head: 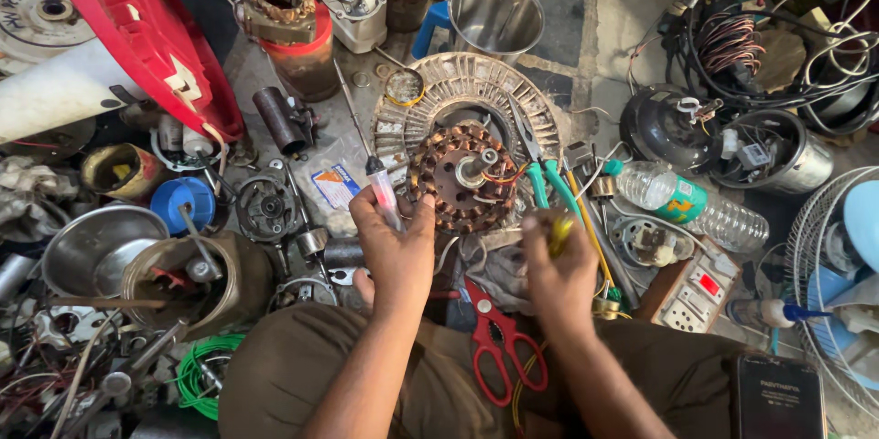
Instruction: The person tests an electric motor rotor and a small cylindrical component using a test light and a screwdriver. They touch the probes to various points on the rotor and the cylindrical component, checking for electrical continuity or faults.
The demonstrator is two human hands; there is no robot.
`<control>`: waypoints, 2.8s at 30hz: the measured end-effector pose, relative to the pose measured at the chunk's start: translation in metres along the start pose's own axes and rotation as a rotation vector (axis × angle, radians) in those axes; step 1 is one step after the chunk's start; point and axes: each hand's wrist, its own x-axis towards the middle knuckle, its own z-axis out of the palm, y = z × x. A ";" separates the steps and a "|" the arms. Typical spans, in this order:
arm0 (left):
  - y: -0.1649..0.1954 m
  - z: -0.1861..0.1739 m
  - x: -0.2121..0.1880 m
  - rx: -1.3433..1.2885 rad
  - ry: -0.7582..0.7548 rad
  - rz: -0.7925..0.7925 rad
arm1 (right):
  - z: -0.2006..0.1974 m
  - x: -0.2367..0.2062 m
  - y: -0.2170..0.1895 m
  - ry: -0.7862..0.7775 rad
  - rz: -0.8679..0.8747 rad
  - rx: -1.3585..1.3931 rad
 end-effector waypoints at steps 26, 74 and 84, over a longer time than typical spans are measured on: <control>-0.003 -0.004 0.000 -0.056 -0.021 0.019 | 0.007 -0.019 -0.005 -0.249 -0.457 -0.666; 0.058 -0.026 -0.039 0.588 -0.317 0.750 | -0.083 -0.069 0.014 0.028 0.400 0.457; 0.044 -0.004 -0.005 0.656 -0.344 0.924 | -0.088 -0.069 0.045 0.085 0.410 0.375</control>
